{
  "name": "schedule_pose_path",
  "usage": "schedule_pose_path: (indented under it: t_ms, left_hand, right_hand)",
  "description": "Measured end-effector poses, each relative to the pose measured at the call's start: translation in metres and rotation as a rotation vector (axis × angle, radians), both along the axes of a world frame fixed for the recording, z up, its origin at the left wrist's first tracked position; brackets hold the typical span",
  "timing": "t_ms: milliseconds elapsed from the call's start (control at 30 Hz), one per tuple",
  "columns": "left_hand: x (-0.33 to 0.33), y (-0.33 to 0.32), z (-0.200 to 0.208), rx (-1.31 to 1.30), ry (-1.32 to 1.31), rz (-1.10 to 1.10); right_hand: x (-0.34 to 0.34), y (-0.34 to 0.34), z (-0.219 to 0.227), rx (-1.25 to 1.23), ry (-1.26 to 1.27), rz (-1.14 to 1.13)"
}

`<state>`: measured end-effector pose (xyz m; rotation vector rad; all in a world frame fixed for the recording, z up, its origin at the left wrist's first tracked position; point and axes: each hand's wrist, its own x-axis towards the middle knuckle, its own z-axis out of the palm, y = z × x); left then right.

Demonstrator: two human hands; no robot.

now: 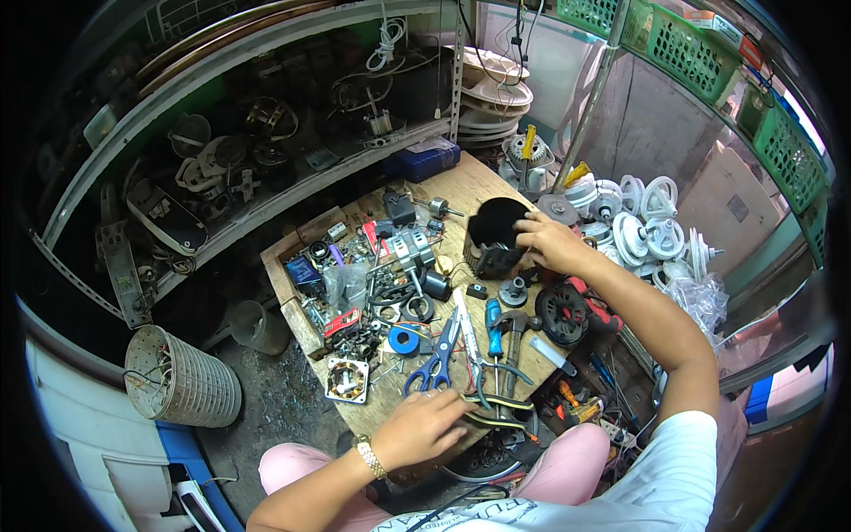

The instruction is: The person retrieves a fan motor from a yellow bag and uses a screwdriver to work on the white plastic housing.

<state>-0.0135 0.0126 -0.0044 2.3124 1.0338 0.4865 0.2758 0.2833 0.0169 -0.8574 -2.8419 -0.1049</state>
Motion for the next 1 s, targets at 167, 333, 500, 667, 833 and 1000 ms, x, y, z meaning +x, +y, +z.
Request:
schedule_pose_path:
  t_ms: [167, 333, 500, 667, 833, 1000]
  left_hand:
    - [-0.014, -0.006, -0.005, 0.101, 0.152, -0.068]
    - [-0.024, -0.007, -0.002, 0.154, 0.145, -0.030]
    - [-0.018, -0.004, -0.005, 0.143, 0.140, -0.059]
    - [-0.020, -0.004, -0.013, 0.121, 0.143, -0.095]
    - [-0.032, -0.008, -0.018, 0.086, 0.175, -0.022]
    - [-0.025, -0.003, -0.010, 0.036, 0.223, -0.100]
  right_hand:
    - [-0.008, 0.018, 0.022, 0.037, 0.241, -0.026]
    - [-0.034, 0.085, 0.050, 0.245, 0.343, -0.161]
    - [-0.083, 0.171, -0.017, 0.328, 0.162, -0.465]
    - [-0.120, 0.195, -0.053, 0.513, 0.134, -0.663]
    - [-0.195, 0.150, -0.048, 0.254, 0.297, -0.462]
    - [-0.189, 0.137, -0.084, 0.137, 0.135, -0.542]
